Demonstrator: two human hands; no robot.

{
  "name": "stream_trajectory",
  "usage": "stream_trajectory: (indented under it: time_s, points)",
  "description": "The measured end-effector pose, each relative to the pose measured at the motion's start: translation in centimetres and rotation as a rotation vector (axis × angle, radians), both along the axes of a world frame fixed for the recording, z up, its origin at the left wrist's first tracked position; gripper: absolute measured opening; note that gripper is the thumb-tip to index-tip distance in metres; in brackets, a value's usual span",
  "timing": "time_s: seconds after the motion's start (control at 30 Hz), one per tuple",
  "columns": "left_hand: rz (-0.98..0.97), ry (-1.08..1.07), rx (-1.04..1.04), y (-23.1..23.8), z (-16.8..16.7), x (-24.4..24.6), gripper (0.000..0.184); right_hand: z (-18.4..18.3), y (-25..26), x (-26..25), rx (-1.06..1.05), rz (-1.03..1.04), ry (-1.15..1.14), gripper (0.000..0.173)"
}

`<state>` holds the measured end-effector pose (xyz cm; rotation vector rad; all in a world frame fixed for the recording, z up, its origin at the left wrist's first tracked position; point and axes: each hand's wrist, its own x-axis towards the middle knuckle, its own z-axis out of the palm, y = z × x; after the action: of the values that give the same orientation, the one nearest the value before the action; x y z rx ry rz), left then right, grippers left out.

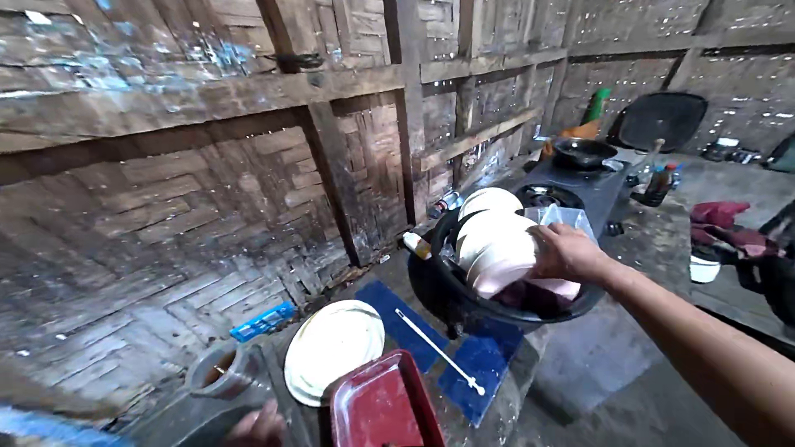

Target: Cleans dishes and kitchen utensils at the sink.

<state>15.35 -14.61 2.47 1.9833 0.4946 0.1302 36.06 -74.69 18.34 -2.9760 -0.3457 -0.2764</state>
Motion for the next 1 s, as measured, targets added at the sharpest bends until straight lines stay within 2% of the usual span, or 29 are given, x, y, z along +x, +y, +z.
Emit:
stream_trajectory:
  time_s: [0.1,0.2,0.3,0.47,0.53,0.7,0.8,0.87,0.93,1.0]
  points:
    - [-0.019,-0.043,0.001,-3.4,2.5,0.8,0.044,2.7,1.1,1.8,-0.075,0.074,0.272,0.076]
    - [0.039,0.032,0.03,-3.4,1.5,-0.4,0.038,3.0,1.1,2.8,-0.052,0.2,0.367,0.067]
    - [0.135,0.121,0.003,-2.1,-0.3,-3.0,0.039,3.3,0.8,3.8,-0.029,0.261,0.344,0.068]
    - [0.258,0.081,0.007,3.3,-3.5,-9.0,0.05,7.7,2.1,4.5,0.11,0.284,0.363,0.079]
    - [0.326,0.115,-0.041,2.9,-2.0,-10.5,0.048,9.2,2.0,5.3,0.168,0.313,0.373,0.074]
    - [0.423,0.136,-0.101,1.4,-1.4,-11.8,0.042,12.9,3.7,6.1,0.223,0.35,0.298,0.056]
    - [0.28,0.031,-0.032,-4.5,1.8,-8.3,0.038,14.5,4.0,6.3,0.38,0.359,0.325,0.055]
    - [0.088,-0.175,-0.06,-12.3,4.3,-3.8,0.033,14.6,4.3,6.5,0.548,0.375,0.376,0.055]
    - [-0.151,-0.317,-0.212,-20.8,6.2,1.2,0.032,14.7,4.7,6.7,0.572,0.368,0.384,0.054]
    - [-0.429,-0.184,-0.504,-27.0,8.3,5.4,0.043,14.9,5.5,6.6,0.52,0.383,0.361,0.051]
